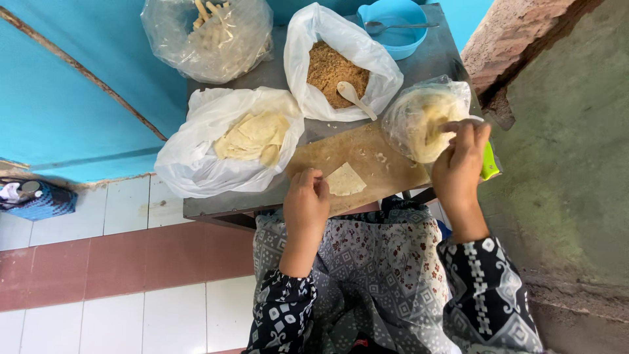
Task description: The person takes pieces of dough from a plastic bag, presses and shapes them flat by hand on a small board, dips or coats them in a brown powdery mixture from another bag, and places the finished pieces into a plastic bag with other completed pieces. A knife and a blue bowl sit on the table but are not clearly used.
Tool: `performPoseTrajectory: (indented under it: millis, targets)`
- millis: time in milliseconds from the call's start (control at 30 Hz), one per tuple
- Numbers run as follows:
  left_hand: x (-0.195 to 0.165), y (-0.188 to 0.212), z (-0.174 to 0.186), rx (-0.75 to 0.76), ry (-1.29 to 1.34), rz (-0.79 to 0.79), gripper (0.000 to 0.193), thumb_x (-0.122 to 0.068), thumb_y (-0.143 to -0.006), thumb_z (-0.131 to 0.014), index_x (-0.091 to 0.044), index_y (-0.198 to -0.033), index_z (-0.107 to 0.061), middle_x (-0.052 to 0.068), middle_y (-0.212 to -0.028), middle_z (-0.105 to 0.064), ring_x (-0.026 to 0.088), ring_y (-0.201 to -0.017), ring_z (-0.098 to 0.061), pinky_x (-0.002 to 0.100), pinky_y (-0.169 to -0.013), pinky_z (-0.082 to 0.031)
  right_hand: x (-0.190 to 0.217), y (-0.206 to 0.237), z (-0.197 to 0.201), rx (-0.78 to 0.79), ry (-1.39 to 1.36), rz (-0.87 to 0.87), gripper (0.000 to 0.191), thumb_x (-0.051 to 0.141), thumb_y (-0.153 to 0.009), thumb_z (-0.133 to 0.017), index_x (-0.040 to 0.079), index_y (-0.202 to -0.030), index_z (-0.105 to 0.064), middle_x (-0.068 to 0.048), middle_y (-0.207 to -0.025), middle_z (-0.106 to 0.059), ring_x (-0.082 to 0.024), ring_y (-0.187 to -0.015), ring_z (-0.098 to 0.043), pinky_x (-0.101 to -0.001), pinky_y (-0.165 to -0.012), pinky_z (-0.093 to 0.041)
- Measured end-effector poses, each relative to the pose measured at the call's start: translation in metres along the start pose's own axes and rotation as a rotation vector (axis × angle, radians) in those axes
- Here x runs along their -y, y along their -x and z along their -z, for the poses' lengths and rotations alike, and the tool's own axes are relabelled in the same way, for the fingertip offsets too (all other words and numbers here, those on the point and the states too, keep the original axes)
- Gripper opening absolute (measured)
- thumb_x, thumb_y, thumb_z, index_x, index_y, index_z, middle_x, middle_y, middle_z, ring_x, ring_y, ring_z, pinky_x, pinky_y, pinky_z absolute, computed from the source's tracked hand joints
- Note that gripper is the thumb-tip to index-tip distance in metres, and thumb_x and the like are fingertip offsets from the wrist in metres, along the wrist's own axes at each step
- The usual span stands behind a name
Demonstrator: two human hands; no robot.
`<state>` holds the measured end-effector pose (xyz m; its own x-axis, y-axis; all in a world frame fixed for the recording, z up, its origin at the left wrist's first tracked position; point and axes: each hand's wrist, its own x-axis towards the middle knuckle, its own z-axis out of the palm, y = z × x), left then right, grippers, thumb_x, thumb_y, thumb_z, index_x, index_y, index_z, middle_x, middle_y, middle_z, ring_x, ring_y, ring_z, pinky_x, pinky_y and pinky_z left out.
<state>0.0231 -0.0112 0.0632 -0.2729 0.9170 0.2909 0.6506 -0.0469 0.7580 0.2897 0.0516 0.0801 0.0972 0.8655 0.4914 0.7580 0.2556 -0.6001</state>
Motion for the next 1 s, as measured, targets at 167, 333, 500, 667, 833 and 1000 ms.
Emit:
performPoseTrajectory:
  millis: [167,333,500,667,833,1000]
  targets:
    - [0.001,-0.003,0.001,0.016,0.016,0.003,0.013,-0.011,-0.09,-0.068,-0.006,-0.102,-0.066,0.01,-0.092,-0.07,0.03,-0.083,-0.07,0.043,-0.07,-0.055,0.071,0.038,-0.032,0.332,0.124,0.366,0.051,-0.004,-0.078,-0.063,0.012,-0.126,-0.069,-0.022,-0.139,-0.052,-0.038,-0.121,-0.054,-0.0465,-0.1,-0.049]
    - [0.004,-0.005,0.001,0.044,0.019,0.025,0.015,-0.012,-0.09,-0.068,-0.007,-0.104,-0.067,0.01,-0.092,-0.069,0.031,-0.082,-0.07,0.043,-0.068,-0.054,0.09,0.034,-0.035,0.488,0.418,0.463,0.062,0.008,-0.082,-0.06,0.019,-0.143,-0.06,-0.014,-0.151,-0.049,-0.035,-0.128,-0.05,-0.0469,-0.105,-0.039]
    - [0.003,-0.006,0.003,0.035,0.035,0.023,0.015,-0.012,-0.09,-0.068,-0.007,-0.104,-0.067,0.009,-0.092,-0.068,0.03,-0.078,-0.07,0.042,-0.065,-0.055,0.09,0.033,-0.027,0.422,0.554,0.477,0.059,0.008,-0.085,-0.059,0.023,-0.142,-0.059,-0.008,-0.158,-0.043,-0.033,-0.133,-0.049,-0.047,-0.109,-0.037]
    - [-0.001,-0.008,0.007,0.055,0.032,-0.015,0.014,-0.012,-0.091,-0.068,-0.006,-0.104,-0.066,0.01,-0.092,-0.067,0.03,-0.078,-0.07,0.042,-0.065,-0.055,0.098,0.035,-0.035,0.482,0.51,0.545,0.065,0.008,-0.081,-0.06,0.019,-0.145,-0.059,-0.011,-0.157,-0.041,-0.034,-0.135,-0.048,-0.0479,-0.108,-0.036]
    - [-0.003,-0.007,0.008,0.044,-0.004,-0.024,0.015,-0.012,-0.091,-0.068,-0.006,-0.104,-0.067,0.01,-0.093,-0.067,0.031,-0.078,-0.07,0.042,-0.064,-0.055,0.087,0.021,-0.023,0.403,0.462,0.49,0.052,0.012,-0.081,-0.063,0.026,-0.13,-0.062,-0.013,-0.149,-0.052,-0.037,-0.132,-0.048,-0.0482,-0.106,-0.037]
    - [-0.006,-0.004,0.009,-0.004,0.003,-0.069,0.015,-0.012,-0.092,-0.066,-0.007,-0.107,-0.067,0.01,-0.096,-0.068,0.032,-0.079,-0.07,0.042,-0.064,-0.055,0.067,-0.034,-0.059,0.28,0.194,0.164,0.055,0.008,-0.096,-0.054,0.01,-0.151,-0.05,-0.019,-0.124,-0.068,-0.038,-0.124,-0.058,-0.0512,-0.112,-0.045]
